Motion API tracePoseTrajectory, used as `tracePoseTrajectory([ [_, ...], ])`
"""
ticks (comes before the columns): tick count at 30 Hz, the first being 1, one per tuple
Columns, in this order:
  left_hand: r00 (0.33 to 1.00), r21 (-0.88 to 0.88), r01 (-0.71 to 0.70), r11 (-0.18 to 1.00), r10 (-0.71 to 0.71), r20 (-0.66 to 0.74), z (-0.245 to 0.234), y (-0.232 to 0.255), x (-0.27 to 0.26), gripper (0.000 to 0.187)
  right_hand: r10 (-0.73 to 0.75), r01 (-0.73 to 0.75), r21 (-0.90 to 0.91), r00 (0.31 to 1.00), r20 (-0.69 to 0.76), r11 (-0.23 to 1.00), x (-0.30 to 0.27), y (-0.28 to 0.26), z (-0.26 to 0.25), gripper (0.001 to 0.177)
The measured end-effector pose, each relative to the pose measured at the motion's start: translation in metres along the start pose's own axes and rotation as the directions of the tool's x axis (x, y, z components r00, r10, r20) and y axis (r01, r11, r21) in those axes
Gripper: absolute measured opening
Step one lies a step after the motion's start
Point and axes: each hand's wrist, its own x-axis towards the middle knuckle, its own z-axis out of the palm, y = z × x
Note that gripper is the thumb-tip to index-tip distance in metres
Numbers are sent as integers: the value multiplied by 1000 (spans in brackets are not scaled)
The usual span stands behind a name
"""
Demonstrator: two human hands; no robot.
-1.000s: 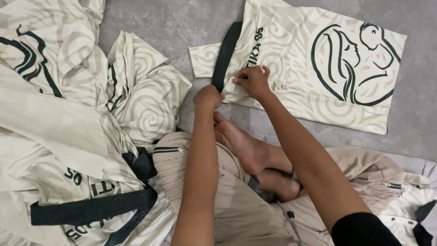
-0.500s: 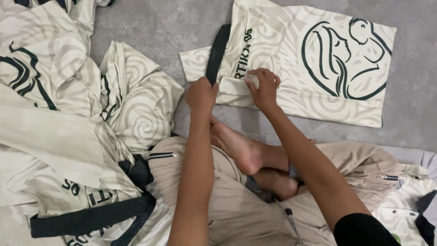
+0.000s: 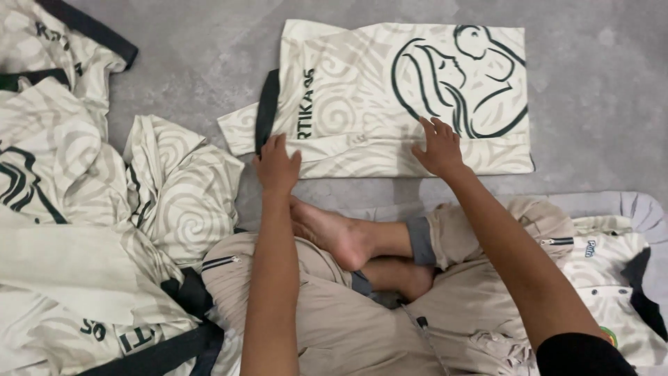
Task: A person sits on the floor and carefully folds a patterned shirt into a neat rectangle.
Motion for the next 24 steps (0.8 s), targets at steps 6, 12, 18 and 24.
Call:
tracePoseTrajectory([
  [6, 998, 69, -26, 997, 30, -55, -14, 25, -23, 52, 78, -83, 38, 991, 112, 996, -11, 96, -29, 60],
  [12, 930, 62, -369, 928, 369, 12, 33, 75, -30, 39, 189, -202, 232, 979, 78, 952, -5, 164, 9, 56],
  [18, 902, -51, -425, 904, 428, 64, 96, 189, -43, 31, -37, 16, 328, 998, 58, 944, -15, 87, -17, 42],
  [24, 918, -19, -397, 918, 397, 4, 150, 225, -54, 45, -121, 54, 347, 978, 173, 936, -21, 78, -26, 42],
])
